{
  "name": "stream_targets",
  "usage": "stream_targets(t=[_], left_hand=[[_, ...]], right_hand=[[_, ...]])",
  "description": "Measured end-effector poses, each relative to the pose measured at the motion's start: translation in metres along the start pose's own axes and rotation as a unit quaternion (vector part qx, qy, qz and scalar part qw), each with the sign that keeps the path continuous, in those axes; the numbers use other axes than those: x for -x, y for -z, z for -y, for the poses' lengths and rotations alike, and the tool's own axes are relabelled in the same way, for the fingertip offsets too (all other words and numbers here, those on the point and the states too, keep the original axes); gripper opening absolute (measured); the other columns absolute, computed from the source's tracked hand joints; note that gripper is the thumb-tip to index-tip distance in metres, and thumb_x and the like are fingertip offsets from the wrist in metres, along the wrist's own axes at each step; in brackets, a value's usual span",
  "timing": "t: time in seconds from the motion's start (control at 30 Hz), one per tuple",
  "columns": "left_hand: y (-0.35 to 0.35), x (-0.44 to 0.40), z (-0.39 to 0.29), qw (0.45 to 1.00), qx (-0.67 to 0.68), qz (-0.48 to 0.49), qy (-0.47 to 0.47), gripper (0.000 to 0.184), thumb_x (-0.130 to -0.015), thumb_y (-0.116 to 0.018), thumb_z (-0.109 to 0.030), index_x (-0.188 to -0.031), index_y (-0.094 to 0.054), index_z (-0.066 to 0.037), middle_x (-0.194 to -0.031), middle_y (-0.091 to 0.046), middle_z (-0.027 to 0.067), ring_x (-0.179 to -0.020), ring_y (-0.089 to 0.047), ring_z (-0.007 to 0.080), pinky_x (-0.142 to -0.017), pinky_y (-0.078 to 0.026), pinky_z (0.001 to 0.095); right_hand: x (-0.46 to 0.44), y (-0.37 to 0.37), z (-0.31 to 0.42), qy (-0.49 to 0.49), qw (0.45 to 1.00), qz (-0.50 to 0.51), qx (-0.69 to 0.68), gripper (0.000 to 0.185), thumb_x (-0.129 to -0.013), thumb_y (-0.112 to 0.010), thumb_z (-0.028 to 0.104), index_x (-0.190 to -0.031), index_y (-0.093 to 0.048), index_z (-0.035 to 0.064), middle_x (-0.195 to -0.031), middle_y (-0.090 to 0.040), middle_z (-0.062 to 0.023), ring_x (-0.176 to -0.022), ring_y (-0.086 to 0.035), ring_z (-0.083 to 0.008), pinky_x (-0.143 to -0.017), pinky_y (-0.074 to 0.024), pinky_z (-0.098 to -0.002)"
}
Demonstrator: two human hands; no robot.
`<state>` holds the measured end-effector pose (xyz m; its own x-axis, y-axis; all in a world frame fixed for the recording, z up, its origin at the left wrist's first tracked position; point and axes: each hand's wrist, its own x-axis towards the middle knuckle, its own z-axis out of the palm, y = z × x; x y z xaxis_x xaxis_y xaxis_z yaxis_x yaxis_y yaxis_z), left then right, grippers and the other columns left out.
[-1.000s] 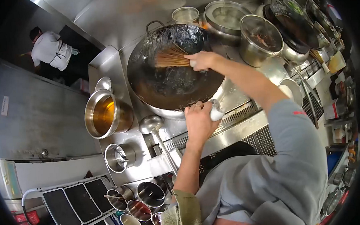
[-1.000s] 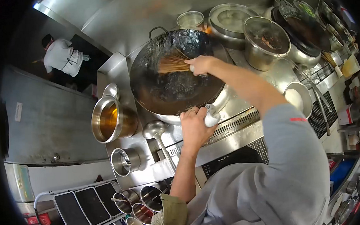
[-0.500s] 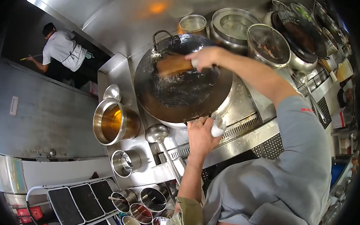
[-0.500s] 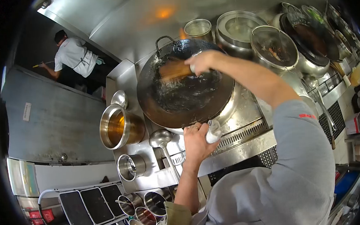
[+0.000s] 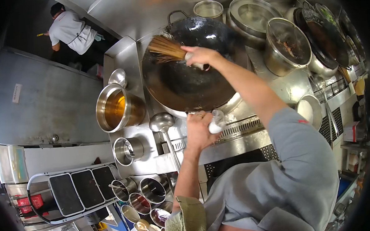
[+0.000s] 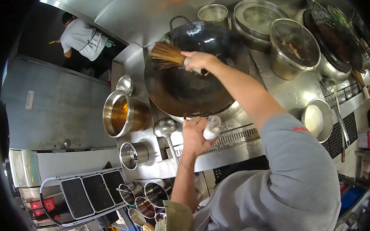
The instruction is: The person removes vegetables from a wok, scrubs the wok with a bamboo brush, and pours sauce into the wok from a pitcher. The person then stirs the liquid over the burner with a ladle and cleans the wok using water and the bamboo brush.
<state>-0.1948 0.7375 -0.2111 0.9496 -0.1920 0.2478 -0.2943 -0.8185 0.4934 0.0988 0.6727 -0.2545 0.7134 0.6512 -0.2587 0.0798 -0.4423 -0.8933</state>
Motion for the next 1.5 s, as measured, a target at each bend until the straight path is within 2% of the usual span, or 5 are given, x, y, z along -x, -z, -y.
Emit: stream_targets(t=[0.23,0.47,0.7,1.17,1.5], left_hand=[[0.003,0.001,0.006,1.000,0.008,0.001,-0.009,0.036,-0.050,-0.079,-0.023,-0.076,-0.058,-0.009,-0.075,-0.056,0.0080,-0.076,-0.056,0.0288,-0.073,-0.038,0.0394],[0.005,0.003,0.003,1.000,0.005,0.002,-0.019,0.038,-0.049,-0.079,-0.022,-0.078,-0.059,-0.008,-0.080,-0.058,0.0093,-0.080,-0.056,0.0299,-0.076,-0.038,0.0403],[-0.001,0.008,0.003,0.999,0.021,-0.032,-0.016,0.037,-0.051,-0.078,-0.023,-0.080,-0.061,-0.007,-0.083,-0.058,0.0092,-0.087,-0.055,0.0292,-0.080,-0.037,0.0399],[0.000,0.035,-0.025,0.998,-0.040,0.015,0.042,0.039,-0.046,-0.082,-0.018,-0.076,-0.062,-0.004,-0.138,-0.038,0.0176,-0.130,-0.030,0.0395,-0.108,-0.023,0.0550],[-0.002,0.074,-0.022,0.985,0.124,-0.107,0.052,0.037,-0.069,-0.074,-0.018,-0.098,-0.062,0.001,-0.142,-0.032,0.0241,-0.130,-0.035,0.0410,-0.103,-0.036,0.0471]], right_hand=[[0.099,-0.020,-0.007,0.132,0.922,0.178,0.317,0.088,-0.070,-0.067,0.023,-0.146,-0.024,0.0326,-0.116,-0.060,-0.0197,-0.099,-0.062,-0.0295,-0.094,-0.0455,-0.0307],[0.081,-0.056,0.040,-0.061,0.983,0.126,0.114,0.087,-0.074,-0.065,0.019,-0.146,-0.019,0.0385,-0.099,-0.060,-0.0139,-0.067,-0.059,-0.0206,-0.047,-0.0542,-0.0368],[0.153,0.047,0.051,-0.005,0.797,0.202,0.570,0.079,-0.071,-0.064,0.022,-0.143,-0.034,0.0332,-0.101,-0.066,-0.0167,-0.083,-0.066,-0.0281,-0.075,-0.0524,-0.0370],[0.080,-0.044,0.037,-0.068,0.992,0.046,0.091,0.087,-0.073,-0.067,0.021,-0.147,-0.022,0.0312,-0.119,-0.053,-0.0173,-0.086,-0.061,-0.0278,-0.050,-0.0574,-0.0437],[0.218,0.062,0.086,-0.026,0.760,0.250,0.599,0.078,-0.071,-0.062,0.022,-0.143,-0.033,0.0259,-0.109,-0.063,-0.0215,-0.094,-0.063,-0.0351,-0.088,-0.0498,-0.0407]])
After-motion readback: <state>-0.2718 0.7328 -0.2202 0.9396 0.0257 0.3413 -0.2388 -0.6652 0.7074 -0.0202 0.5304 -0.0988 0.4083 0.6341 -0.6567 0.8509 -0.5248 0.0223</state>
